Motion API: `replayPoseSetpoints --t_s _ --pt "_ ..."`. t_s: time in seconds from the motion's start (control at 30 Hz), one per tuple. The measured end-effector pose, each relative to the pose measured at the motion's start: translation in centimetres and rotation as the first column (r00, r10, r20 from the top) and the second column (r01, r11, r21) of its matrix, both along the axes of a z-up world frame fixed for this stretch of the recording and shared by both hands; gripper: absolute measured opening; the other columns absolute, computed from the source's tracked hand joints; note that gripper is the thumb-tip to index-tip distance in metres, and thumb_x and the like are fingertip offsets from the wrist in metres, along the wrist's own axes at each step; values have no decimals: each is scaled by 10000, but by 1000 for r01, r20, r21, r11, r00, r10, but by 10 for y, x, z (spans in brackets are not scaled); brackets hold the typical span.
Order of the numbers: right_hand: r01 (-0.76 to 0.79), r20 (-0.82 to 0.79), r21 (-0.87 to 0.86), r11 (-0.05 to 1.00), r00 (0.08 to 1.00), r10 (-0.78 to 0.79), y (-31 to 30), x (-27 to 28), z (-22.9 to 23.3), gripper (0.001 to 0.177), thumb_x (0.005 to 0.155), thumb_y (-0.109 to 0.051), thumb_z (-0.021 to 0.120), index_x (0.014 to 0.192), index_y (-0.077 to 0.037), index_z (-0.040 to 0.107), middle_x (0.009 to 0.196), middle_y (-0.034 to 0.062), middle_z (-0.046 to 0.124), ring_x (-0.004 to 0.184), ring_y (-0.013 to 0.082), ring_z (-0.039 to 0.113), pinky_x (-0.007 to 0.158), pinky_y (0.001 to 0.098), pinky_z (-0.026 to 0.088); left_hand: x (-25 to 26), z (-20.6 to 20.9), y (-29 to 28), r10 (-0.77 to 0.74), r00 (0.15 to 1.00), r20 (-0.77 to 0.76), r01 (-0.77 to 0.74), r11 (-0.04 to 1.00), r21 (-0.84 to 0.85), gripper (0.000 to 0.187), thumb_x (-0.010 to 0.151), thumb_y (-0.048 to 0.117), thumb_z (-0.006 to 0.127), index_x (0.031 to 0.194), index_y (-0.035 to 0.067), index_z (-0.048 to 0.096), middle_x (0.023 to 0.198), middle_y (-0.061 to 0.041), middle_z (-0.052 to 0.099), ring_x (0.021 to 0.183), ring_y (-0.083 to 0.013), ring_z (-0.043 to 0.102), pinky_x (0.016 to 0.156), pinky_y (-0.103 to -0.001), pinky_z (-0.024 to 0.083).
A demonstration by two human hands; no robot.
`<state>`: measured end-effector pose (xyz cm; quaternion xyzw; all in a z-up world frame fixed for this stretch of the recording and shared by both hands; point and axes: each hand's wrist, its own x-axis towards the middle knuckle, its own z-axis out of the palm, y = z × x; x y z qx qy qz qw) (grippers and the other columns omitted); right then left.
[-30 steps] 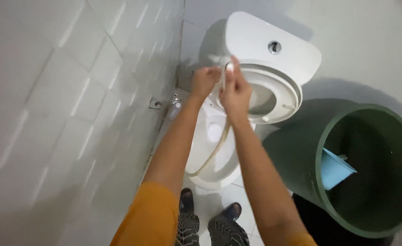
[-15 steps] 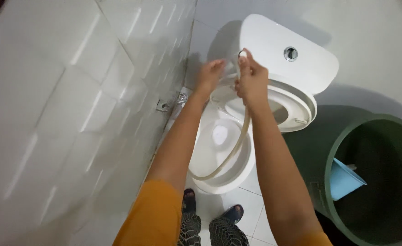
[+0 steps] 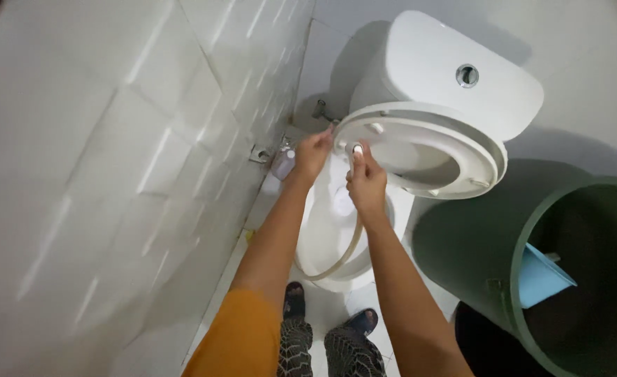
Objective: Scrubbing and rinsing a toilet and bathroom floor with a sponge and bidet sprayer.
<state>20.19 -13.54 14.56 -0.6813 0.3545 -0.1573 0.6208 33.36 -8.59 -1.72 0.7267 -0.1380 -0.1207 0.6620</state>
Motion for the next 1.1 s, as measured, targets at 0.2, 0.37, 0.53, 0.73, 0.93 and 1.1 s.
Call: replayPoseSetpoints --t_s 0.2,0.37,0.53,0.73,0.93,1.1 --pt "56 47 19 998 997 -57 11 -45 -22 510 1049 -351 535 1497 -105 540 647 -17 522 523 57 474 466 231 411 -60 -35 5 -25 956 -293 63 991 121 279 986 245 687 1144 27 761 1009 -134 784 909 -166 704 834 -307 537" --pt "134 39 65 989 990 -137 6 -87 -42 504 1059 -330 518 1538 -174 507 688 -23 532 546 39 486 476 214 441 -99 -76 -2 -12 992 -125 24 995 94 280 931 203 699 1139 34 781 960 -119 797 876 -164 745 839 -287 571" --pt "332 229 286 899 887 -401 -8 -135 -57 479 1068 -333 471 1518 -169 481 660 20 544 450 74 436 398 231 359 -123 -54 4 -64 880 -471 87 996 27 307 952 218 691 1211 61 748 1127 -97 768 1030 -184 702 906 -296 528" --pt "443 281 116 889 844 -457 -29 -183 -93 509 1102 -397 463 1530 -126 512 683 48 551 482 85 463 393 259 390 -152 -50 -4 -23 851 -524 86 992 97 316 952 221 679 1219 65 744 1134 -71 753 1008 -176 697 882 -303 541" --pt "522 252 330 786 754 -606 -44 -208 -72 496 1082 -434 423 1512 -194 474 691 47 533 450 81 410 392 232 327 -194 -57 -24 -34 835 -549 63 997 34 309 936 217 705 1190 50 756 995 -65 757 879 -169 661 797 -310 527" --pt "582 183 379 720 716 -674 -74 -246 -81 461 1100 -410 409 1508 -214 499 736 67 552 494 91 421 413 256 343 -232 -46 -41 -71 842 -534 175 973 147 313 947 259 685 1185 73 766 1007 -34 762 884 -135 672 831 -282 523"
